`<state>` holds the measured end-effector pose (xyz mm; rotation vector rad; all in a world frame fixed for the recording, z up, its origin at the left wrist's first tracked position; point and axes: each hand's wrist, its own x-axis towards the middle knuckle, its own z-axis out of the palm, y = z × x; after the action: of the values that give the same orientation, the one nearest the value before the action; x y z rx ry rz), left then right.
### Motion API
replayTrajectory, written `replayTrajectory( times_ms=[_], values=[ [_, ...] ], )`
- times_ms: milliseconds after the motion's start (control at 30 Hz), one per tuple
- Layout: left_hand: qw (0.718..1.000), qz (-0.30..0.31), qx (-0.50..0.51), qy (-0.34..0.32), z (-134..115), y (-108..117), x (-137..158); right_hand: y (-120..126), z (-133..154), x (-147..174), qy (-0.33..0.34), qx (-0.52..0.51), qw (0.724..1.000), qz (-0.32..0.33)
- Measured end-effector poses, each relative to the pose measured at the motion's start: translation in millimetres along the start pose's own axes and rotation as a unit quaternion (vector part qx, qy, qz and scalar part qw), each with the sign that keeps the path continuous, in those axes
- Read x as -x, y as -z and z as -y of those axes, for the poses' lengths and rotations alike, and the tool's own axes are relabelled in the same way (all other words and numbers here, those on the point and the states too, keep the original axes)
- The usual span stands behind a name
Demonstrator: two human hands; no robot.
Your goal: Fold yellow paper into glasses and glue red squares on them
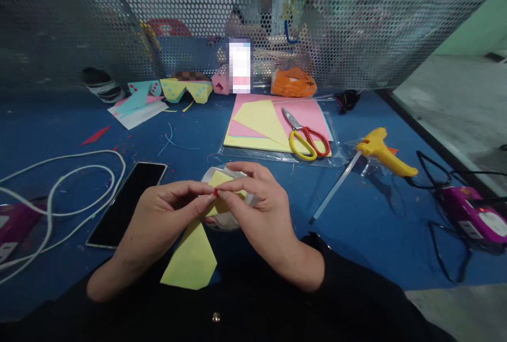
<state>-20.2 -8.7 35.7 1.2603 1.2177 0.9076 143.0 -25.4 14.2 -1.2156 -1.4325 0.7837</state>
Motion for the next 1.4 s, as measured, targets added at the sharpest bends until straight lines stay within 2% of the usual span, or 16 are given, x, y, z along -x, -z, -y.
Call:
replayTrajectory(
  times_ms=[267, 433, 600, 800, 1067, 1233, 1333, 1400],
  values=[
    [1.0, 0.013, -0.005, -0.015, -2.6, -0.1, 1.2, -2.1, -1.8, 1.4, 0.0, 0.007, 1.0, -0.003],
    [1.0, -0.002, -0.013, -0.011, -2.8, -2.3, -0.9, 0.5, -1.8, 0.7, 0.004, 0.01, 1.0, -0.001],
    [0.999, -0.017, -0.023, -0.018, -3.1, -0.9, 0.9, 8.2, -1.6, -3.7, 0.013, 0.015, 0.999, -0.034],
    [1.0, 0.012, -0.001, -0.017, -1.2, -1.8, 1.6, 5.8, -0.7, -4.4, 0.0, 0.035, 0.999, 0.011],
    [0.998, 0.019, -0.032, -0.043, 0.2, -1.8, 2.0, 5.0, 1.3, -4.6, -0.008, 0.034, 0.998, 0.047],
    [0.997, 0.026, -0.068, -0.031, 1.3, 0.7, 1.8, 10.8, 2.0, -9.1, -0.073, -0.016, 0.996, 0.049],
    [0.996, 0.026, -0.082, -0.03, 1.8, 1.0, 2.2, 13.2, 1.7, -11.0, -0.099, -0.003, 0.993, 0.062],
    [0.998, 0.022, -0.058, -0.02, 2.5, 0.5, 2.3, 13.7, 1.8, -11.3, -0.101, 0.018, 0.992, 0.068]
  ],
)
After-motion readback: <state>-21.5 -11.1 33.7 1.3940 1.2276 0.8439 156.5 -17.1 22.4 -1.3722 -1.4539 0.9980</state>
